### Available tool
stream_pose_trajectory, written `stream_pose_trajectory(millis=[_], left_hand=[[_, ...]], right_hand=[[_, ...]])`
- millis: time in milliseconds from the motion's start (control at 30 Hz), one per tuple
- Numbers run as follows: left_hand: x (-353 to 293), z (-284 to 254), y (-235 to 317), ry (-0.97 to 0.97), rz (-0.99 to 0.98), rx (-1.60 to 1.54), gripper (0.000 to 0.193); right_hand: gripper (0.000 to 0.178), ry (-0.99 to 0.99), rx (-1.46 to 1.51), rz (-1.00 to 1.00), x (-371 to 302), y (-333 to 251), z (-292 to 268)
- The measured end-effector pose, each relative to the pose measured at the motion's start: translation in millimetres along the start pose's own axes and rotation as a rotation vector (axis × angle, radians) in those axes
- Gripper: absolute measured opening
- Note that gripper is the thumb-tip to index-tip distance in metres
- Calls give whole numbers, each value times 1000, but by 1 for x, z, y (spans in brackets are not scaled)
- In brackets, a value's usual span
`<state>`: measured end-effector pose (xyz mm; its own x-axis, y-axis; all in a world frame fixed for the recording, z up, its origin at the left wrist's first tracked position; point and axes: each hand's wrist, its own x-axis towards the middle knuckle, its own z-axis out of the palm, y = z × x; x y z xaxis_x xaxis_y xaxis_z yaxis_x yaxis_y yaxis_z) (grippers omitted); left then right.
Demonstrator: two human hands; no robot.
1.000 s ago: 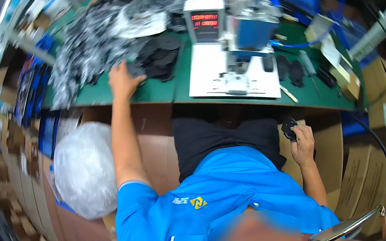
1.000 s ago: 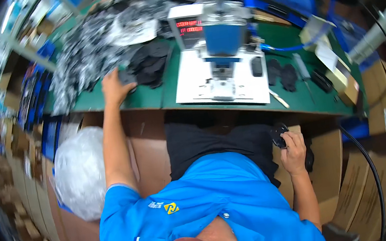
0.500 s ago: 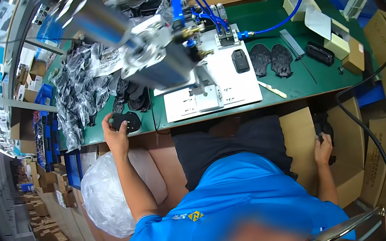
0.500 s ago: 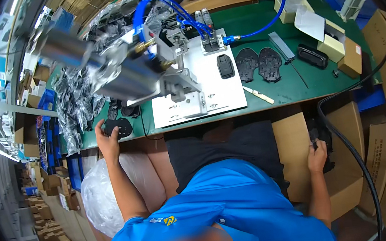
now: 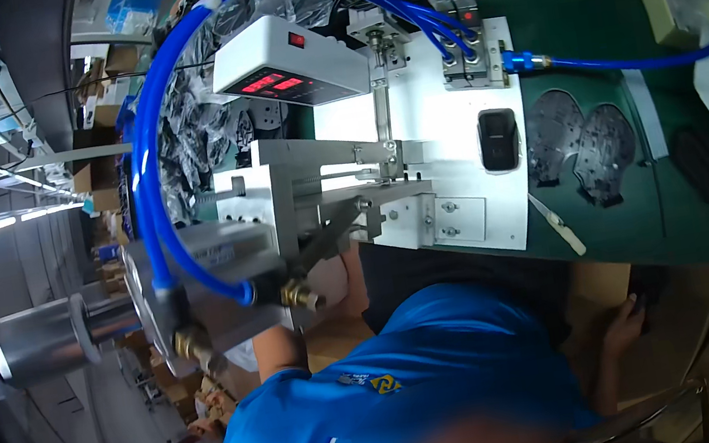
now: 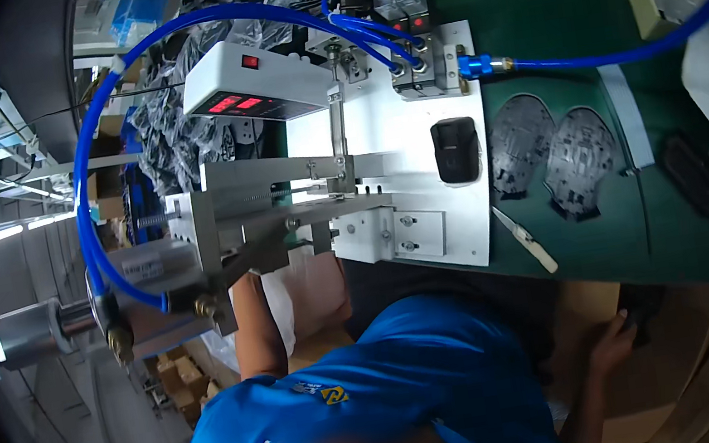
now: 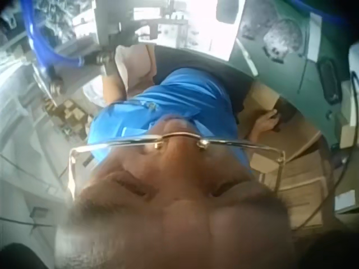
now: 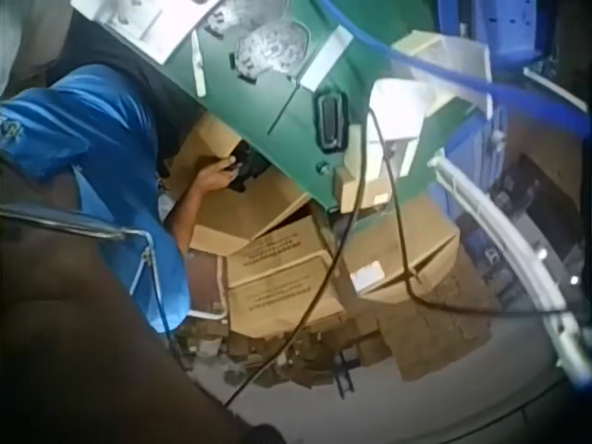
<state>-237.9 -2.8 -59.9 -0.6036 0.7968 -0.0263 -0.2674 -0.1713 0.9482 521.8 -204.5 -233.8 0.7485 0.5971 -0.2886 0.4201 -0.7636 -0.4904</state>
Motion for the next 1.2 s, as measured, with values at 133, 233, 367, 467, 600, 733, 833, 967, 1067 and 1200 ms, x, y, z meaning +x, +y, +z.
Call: stream_pose_trajectory(millis=[133, 233, 367, 467, 600, 733, 833, 967, 1067, 1200], left_hand=[[-5, 0, 2, 19, 2, 11, 42], [-11, -1, 5, 30, 12, 6, 42], [-2, 7, -4, -4, -3, -15, 41], [2, 2, -1, -37, 3, -28, 40], [3, 1, 10, -99, 14, -2, 39], [-18, 18, 27, -109, -46, 96, 34], [-47, 48, 35, -145, 59, 136, 31], [-129, 126, 67, -285, 422, 787, 30], [-164, 163, 55, -665, 958, 938, 43], [-183, 194, 22, -775, 1142, 1008, 43]], right_hand=[[70, 21, 52, 20, 13, 10, 12], [71, -5, 36, 41, 13, 1, 10], [71, 9, 57, 44, 21, 24, 11], [71, -40, 60, 7, 37, 56, 25], [76, -47, 15, 157, 49, 53, 37], [70, 128, 14, 34, 35, 26, 30], [57, 265, 50, -108, 21, 12, 18], [41, 281, 251, -568, -35, -78, 13], [35, 54, 504, -753, -86, -170, 12], [32, 2, 540, -1251, -143, -276, -16]])
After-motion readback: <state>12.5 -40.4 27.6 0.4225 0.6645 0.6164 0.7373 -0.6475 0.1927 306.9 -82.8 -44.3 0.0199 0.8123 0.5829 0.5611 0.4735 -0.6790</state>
